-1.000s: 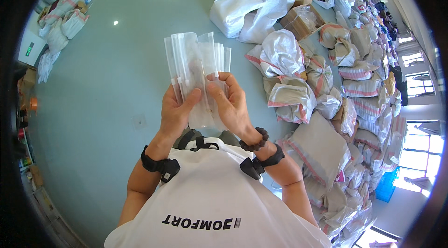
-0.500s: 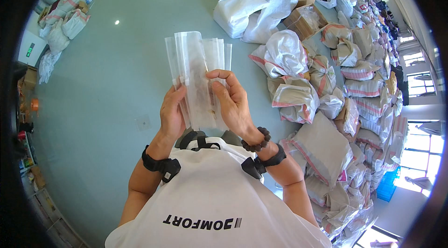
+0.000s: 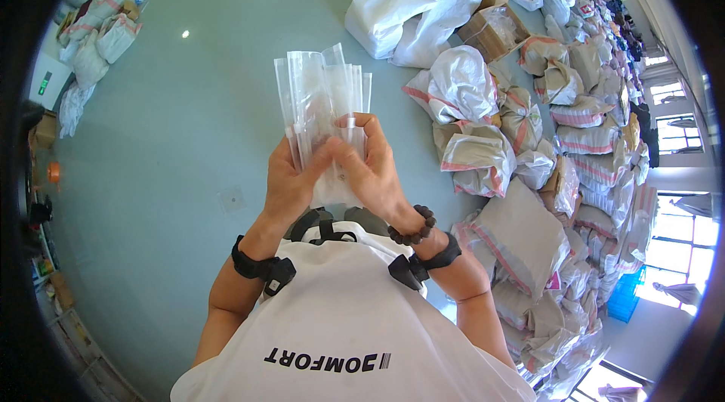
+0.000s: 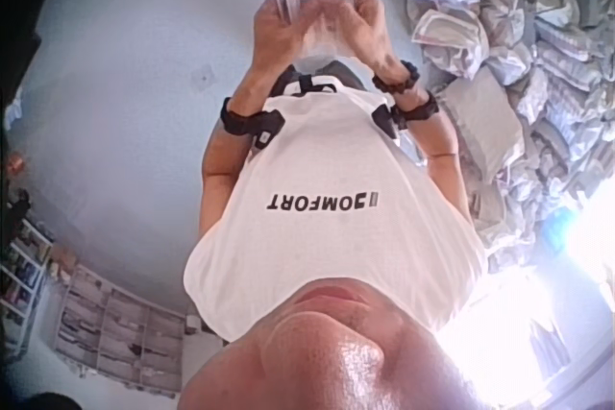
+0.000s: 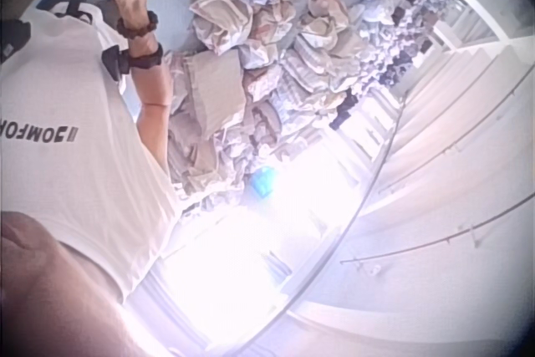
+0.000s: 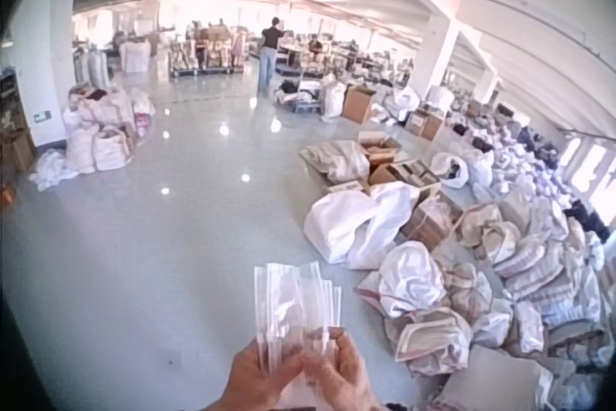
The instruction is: The person folds a light-colored embroidered cloth on a table, then walks through a warehouse carrying the folded item. They retrieve clear plastic bags from a basket, open one, and place the folded cloth inside before walking toward a packing area.
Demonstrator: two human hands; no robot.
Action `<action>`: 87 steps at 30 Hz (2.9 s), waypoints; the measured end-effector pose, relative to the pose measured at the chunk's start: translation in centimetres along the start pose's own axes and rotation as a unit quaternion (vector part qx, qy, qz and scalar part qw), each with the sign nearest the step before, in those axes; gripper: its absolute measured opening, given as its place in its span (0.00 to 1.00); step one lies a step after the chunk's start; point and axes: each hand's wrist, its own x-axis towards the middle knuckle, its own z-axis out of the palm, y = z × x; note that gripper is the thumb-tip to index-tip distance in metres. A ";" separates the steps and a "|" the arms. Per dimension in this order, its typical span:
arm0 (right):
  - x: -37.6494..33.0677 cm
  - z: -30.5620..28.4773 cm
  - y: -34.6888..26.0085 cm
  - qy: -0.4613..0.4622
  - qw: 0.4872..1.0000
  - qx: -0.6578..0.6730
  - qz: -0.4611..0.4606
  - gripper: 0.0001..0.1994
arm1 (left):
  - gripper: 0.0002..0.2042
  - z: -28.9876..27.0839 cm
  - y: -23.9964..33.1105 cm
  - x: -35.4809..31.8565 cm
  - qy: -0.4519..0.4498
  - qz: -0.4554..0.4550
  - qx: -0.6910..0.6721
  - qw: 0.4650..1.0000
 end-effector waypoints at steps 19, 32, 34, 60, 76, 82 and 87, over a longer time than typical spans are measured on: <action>11.7 1.0 1.1 -0.034 0.996 0.072 0.044 0.12 | 0.19 -4.4 0.2 9.2 0.027 -0.050 -0.059 0.997; 31.0 1.0 -0.9 -0.084 0.981 0.135 0.107 0.13 | 0.20 -7.7 3.3 26.0 0.079 -0.020 0.041 0.996; 33.5 0.9 -1.3 -0.093 0.977 0.160 0.104 0.12 | 0.22 -8.7 3.4 28.1 0.070 -0.044 -0.045 0.996; 62.5 11.6 -6.8 -0.033 0.989 0.121 0.079 0.18 | 0.33 -24.4 12.7 57.4 0.000 -0.077 0.060 0.995; 79.0 9.5 -3.5 -0.027 0.976 0.186 0.111 0.18 | 0.22 -28.3 10.0 71.3 0.023 0.000 0.213 0.977; 86.6 7.8 -4.4 -0.046 0.986 0.113 0.117 0.33 | 0.12 -27.4 9.8 79.8 0.025 0.003 0.373 0.928; 91.5 4.9 -4.9 0.017 0.991 0.112 0.074 0.34 | 0.17 -25.6 8.2 86.2 -0.052 0.052 0.441 0.895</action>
